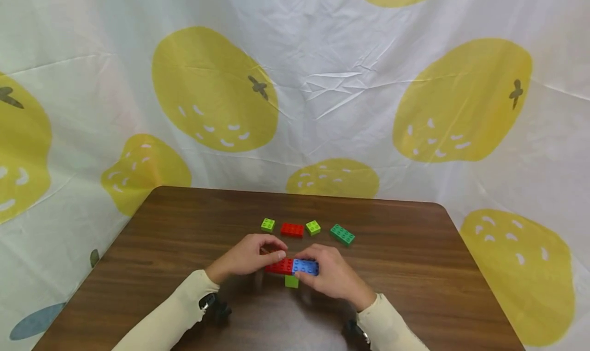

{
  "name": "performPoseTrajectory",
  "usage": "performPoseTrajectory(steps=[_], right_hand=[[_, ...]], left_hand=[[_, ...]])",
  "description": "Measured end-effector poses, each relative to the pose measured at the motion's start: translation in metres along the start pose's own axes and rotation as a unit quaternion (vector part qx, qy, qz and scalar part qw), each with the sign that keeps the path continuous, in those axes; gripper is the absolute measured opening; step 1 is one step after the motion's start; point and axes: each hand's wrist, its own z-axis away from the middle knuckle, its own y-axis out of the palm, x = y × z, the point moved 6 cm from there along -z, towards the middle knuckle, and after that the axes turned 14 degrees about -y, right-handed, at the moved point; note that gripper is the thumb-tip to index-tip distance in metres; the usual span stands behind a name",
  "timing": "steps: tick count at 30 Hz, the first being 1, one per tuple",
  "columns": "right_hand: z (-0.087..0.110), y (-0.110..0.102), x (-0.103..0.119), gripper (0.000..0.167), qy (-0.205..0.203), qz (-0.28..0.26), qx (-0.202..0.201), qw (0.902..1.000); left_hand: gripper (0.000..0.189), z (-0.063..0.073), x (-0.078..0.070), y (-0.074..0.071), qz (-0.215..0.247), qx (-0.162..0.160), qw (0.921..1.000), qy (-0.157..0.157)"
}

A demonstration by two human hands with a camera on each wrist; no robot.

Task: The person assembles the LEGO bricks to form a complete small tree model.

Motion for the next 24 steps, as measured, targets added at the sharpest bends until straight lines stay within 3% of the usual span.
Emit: performPoseTrajectory(steps=[10,18,24], right_hand=[[0.002,-0.002,-0.004,0.034,-0.01,-0.005,0.005,0.9999],[0.003,0.0,-0.008,0.033,0.003,-0.009,0.016,0.9998],[0.001,-0.002,-0.007,0.031,-0.007,0.0,0.013,0.9999]], left_hand=[[0.033,-0.02,0.012,-0.025,0.021,-0.056,0.9979,-0.025],[0.029,-0.046,0.027,-0.03,0.009,-0.1,0.9941,-0.041],[0.034,-0.062,0.025,-0.029,0.003,-0.119,0.9926,-0.023]])
